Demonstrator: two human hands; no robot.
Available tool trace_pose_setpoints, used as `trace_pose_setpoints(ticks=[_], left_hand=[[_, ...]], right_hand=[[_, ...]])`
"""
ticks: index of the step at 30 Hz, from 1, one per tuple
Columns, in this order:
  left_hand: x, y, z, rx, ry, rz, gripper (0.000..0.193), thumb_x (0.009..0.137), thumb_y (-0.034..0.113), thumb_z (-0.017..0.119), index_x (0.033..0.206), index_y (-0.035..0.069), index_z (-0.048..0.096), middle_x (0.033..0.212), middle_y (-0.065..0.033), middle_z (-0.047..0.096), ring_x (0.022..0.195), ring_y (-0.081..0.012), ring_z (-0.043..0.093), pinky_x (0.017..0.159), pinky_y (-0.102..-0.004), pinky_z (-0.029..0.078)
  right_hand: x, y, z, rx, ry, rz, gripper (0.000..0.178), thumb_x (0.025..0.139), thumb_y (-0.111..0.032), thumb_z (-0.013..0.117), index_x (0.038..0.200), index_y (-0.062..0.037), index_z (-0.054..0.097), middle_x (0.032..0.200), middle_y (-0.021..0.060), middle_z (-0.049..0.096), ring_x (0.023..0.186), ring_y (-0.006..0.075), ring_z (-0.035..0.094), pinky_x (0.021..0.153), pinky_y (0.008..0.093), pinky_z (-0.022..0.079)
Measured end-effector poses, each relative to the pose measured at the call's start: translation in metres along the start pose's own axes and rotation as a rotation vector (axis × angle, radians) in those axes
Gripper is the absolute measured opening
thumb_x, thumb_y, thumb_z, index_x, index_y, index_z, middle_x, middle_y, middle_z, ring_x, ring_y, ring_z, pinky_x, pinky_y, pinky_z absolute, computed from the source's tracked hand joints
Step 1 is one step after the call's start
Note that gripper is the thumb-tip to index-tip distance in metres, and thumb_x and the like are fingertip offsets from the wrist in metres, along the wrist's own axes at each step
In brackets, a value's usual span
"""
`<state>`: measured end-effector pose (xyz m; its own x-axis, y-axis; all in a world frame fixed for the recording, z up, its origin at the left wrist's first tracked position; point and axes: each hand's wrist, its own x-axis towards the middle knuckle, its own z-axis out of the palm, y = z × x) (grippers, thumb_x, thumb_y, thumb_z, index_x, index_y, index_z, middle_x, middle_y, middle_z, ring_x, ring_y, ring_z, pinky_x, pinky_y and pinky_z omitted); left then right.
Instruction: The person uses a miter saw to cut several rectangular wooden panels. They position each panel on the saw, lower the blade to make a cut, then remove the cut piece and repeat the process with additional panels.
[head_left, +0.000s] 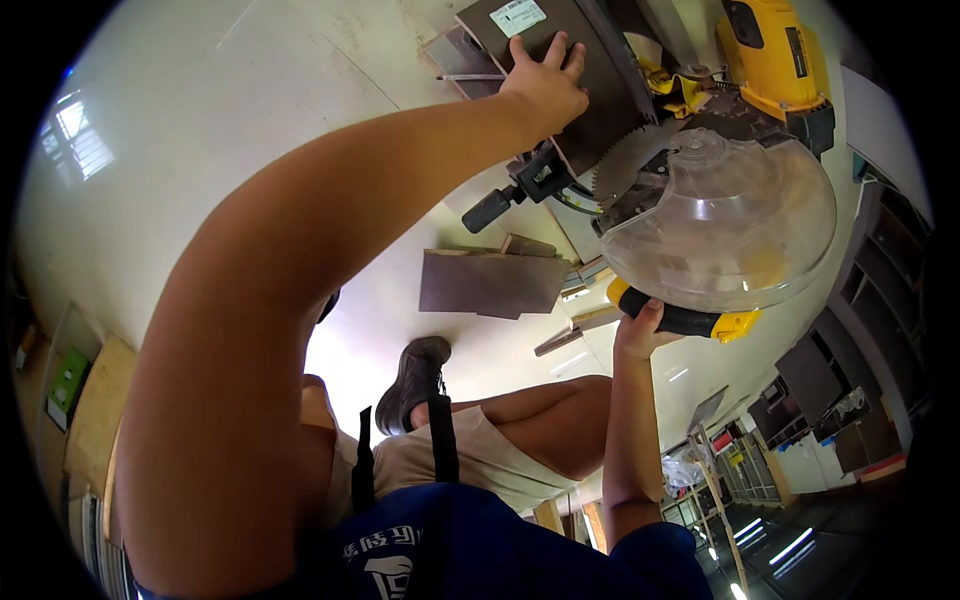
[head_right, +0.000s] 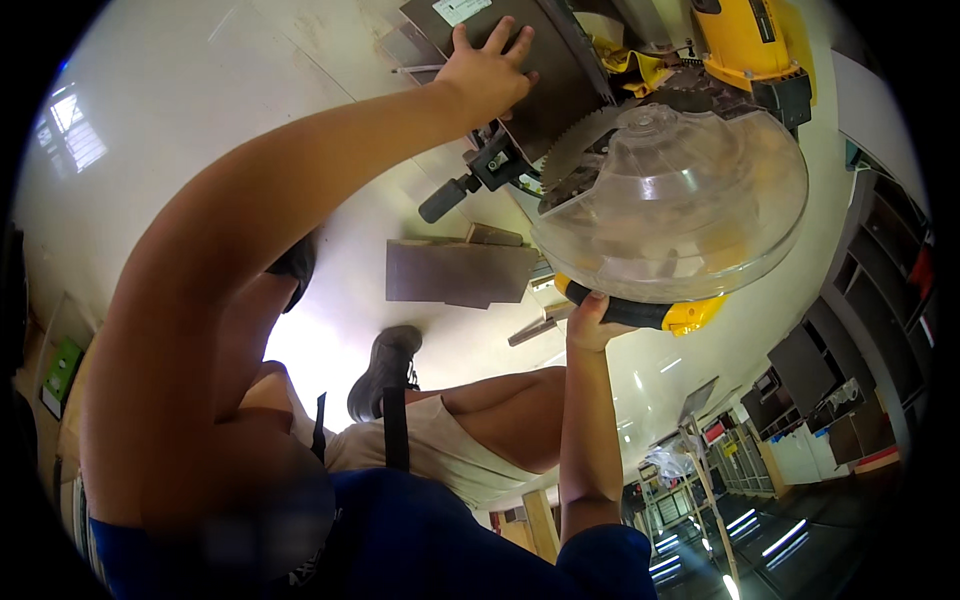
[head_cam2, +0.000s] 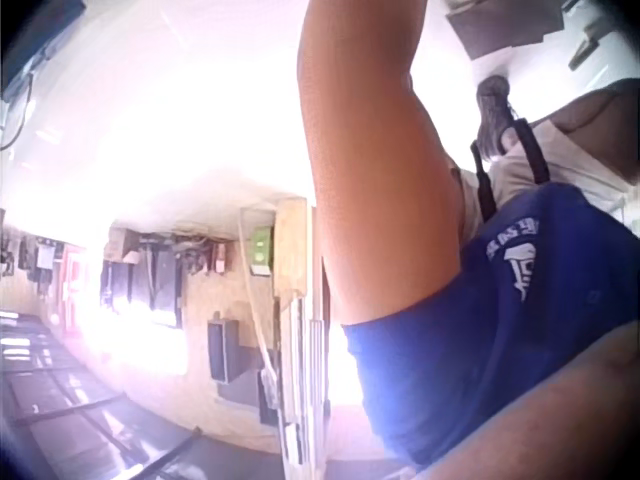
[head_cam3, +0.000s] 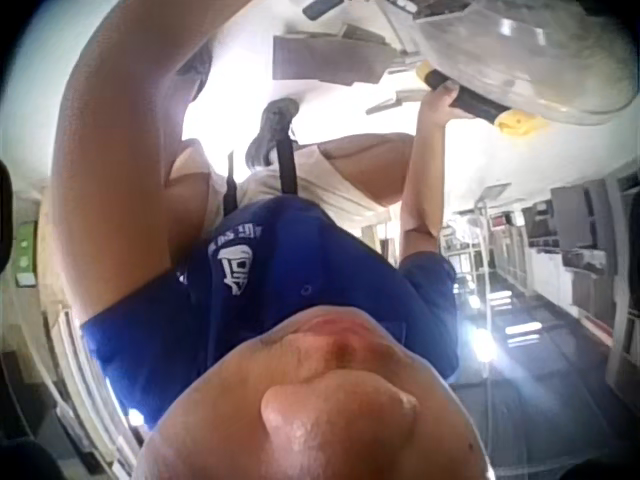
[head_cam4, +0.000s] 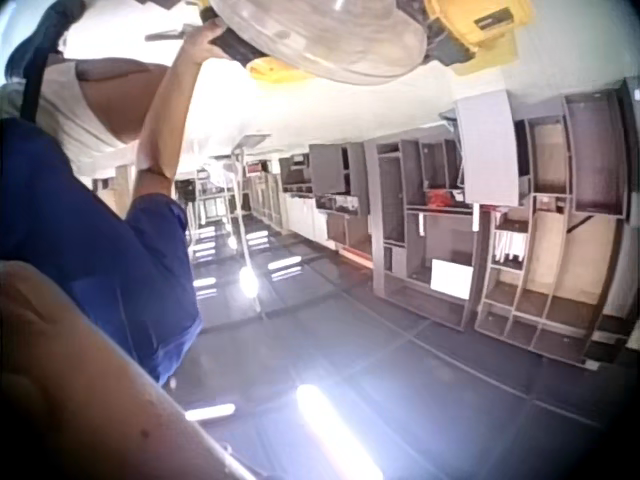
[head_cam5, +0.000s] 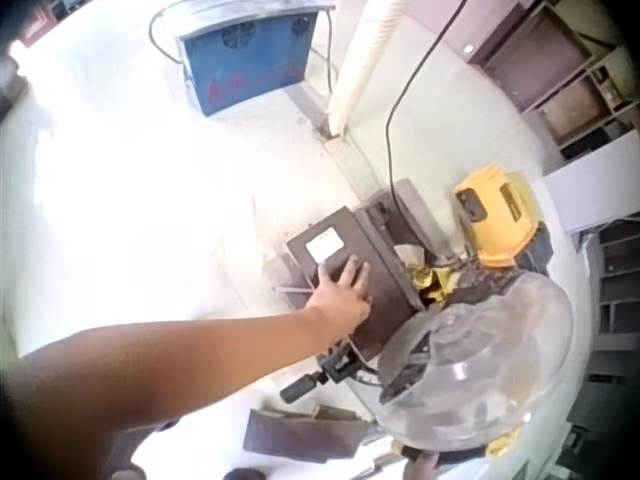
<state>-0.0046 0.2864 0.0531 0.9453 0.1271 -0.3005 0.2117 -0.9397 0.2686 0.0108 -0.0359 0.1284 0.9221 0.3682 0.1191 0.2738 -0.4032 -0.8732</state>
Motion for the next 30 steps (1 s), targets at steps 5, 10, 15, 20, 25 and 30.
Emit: trace_pose_setpoints(ticks=[5, 10, 15, 20, 25, 30], left_hand=[[-0.006, -0.001, -0.011, -0.017, -0.022, -0.006, 0.06, 0.082, 0.027, 0.073, 0.138, 0.022, 0.051, 0.156, -0.0178, 0.022, 0.144, -0.0413, 0.018, 0.098, -0.0741, 0.032], [-0.007, -0.002, -0.011, -0.011, -0.033, 0.0, 0.061, 0.082, 0.025, 0.072, 0.139, 0.02, 0.05, 0.157, -0.0177, 0.02, 0.145, -0.0409, 0.016, 0.099, -0.0739, 0.031], [-0.006, -0.001, -0.009, -0.019, -0.038, -0.011, 0.062, 0.082, 0.023, 0.072, 0.14, 0.02, 0.048, 0.157, -0.0179, 0.019, 0.145, -0.0411, 0.016, 0.1, -0.0741, 0.03], [-0.005, -0.002, -0.012, 0.009, -0.049, 0.01, 0.065, 0.081, 0.022, 0.073, 0.141, 0.02, 0.047, 0.157, -0.0187, 0.02, 0.145, -0.0411, 0.017, 0.099, -0.0739, 0.031], [-0.007, -0.009, 0.01, 0.116, 0.099, 0.066, 0.068, 0.081, 0.02, 0.071, 0.144, 0.021, 0.044, 0.156, -0.0196, 0.022, 0.144, -0.0409, 0.019, 0.097, -0.0727, 0.034], [0.0, -0.011, 0.013, 0.143, 0.078, 0.062, 0.058, 0.087, 0.015, 0.063, 0.141, 0.025, 0.048, 0.155, -0.0193, 0.027, 0.143, -0.0408, 0.024, 0.093, -0.0716, 0.038]], right_hand=[[-0.004, 0.01, -0.008, -0.072, -0.018, 0.007, 0.096, 0.083, -0.034, 0.073, 0.147, -0.0015, 0.01, 0.145, 0.0188, 0.034, 0.127, 0.0287, 0.043, 0.109, 0.041, 0.033], [-0.002, 0.007, 0.003, -0.078, 0.035, -0.069, 0.098, 0.085, -0.042, 0.067, 0.145, 0.0082, 0.008, 0.145, 0.025, 0.028, 0.13, 0.0326, 0.038, 0.108, 0.0418, 0.032], [0.0, -0.012, 0.017, -0.092, 0.053, -0.064, 0.098, 0.085, -0.046, 0.067, 0.145, 0.0074, 0.01, 0.145, 0.0245, 0.03, 0.129, 0.0325, 0.039, 0.107, 0.0416, 0.033], [-0.003, 0.012, -0.011, -0.208, -0.09, -0.048, 0.087, 0.087, -0.047, 0.065, 0.141, 0.0053, 0.022, 0.136, 0.021, 0.041, 0.118, 0.0306, 0.048, 0.098, 0.0417, 0.041], [-0.007, 0.008, 0.003, -0.046, 0.038, -0.002, 0.071, 0.087, -0.049, 0.064, 0.128, 0.003, 0.038, 0.119, 0.0154, 0.052, 0.105, 0.0245, 0.054, 0.089, 0.0376, 0.046], [-0.001, -0.002, 0.011, -0.042, 0.007, -0.068, 0.069, 0.086, -0.052, 0.064, 0.124, 0.0021, 0.041, 0.115, 0.0132, 0.053, 0.101, 0.0221, 0.055, 0.086, 0.0353, 0.047]])
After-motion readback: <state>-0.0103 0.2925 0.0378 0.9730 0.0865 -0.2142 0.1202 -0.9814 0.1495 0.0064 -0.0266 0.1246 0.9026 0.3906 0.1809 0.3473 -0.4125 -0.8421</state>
